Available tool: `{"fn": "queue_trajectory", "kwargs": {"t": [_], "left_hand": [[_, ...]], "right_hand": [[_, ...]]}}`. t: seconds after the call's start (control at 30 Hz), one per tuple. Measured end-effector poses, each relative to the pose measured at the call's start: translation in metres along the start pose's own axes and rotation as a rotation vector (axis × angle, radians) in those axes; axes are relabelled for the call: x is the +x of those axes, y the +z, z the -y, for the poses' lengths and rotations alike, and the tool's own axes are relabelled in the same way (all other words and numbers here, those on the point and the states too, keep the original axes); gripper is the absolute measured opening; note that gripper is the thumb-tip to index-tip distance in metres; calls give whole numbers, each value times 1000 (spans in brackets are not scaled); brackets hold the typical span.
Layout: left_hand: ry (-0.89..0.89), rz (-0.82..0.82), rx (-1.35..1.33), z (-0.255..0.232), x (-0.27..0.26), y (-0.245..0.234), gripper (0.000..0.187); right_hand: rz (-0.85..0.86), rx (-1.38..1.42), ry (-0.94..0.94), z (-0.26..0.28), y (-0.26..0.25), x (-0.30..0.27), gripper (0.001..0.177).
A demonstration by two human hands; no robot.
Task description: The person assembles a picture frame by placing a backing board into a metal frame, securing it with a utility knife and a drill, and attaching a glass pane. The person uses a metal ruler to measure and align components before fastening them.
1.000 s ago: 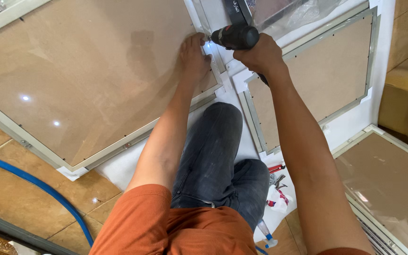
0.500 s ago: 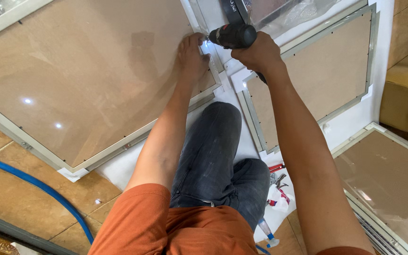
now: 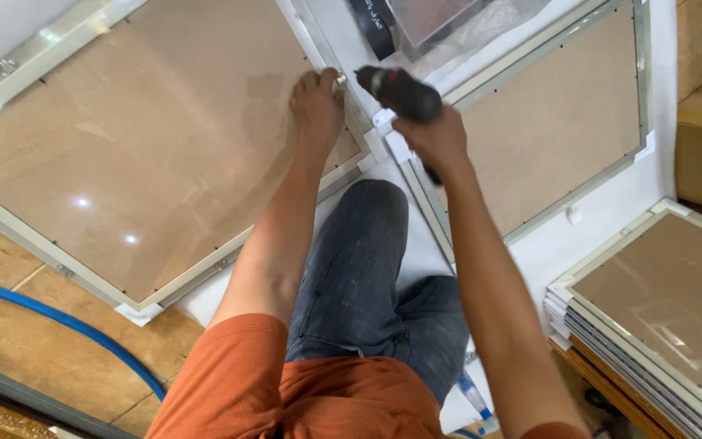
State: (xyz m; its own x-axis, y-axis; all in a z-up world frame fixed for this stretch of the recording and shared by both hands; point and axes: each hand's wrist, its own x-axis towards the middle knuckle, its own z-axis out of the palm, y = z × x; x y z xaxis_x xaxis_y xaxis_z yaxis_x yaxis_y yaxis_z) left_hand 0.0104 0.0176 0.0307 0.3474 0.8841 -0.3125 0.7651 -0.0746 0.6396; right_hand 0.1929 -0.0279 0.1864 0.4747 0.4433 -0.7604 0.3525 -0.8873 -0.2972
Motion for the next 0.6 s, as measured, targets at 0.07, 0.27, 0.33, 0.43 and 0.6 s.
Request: {"fn": "queue_trajectory", "kwargs": {"t": [0.07, 0.27, 0.33, 0.43, 0.6], "left_hand": [[84, -50, 99, -1, -1, 5, 24], [279, -84, 419, 6, 6, 22, 4], [331, -127, 402, 8, 5, 23, 2], [342, -148, 248, 13, 3, 21, 4], [264, -97, 76, 11, 10, 22, 3]], "right_hand": [[-79, 65, -9, -40, 5, -34, 30], [-253, 96, -56, -165, 36, -143, 40], [-247, 62, 39, -196, 48, -172, 35], [-259, 388, 259, -225, 62, -196, 26], [-323, 437, 188, -239, 61, -205, 21]]}}
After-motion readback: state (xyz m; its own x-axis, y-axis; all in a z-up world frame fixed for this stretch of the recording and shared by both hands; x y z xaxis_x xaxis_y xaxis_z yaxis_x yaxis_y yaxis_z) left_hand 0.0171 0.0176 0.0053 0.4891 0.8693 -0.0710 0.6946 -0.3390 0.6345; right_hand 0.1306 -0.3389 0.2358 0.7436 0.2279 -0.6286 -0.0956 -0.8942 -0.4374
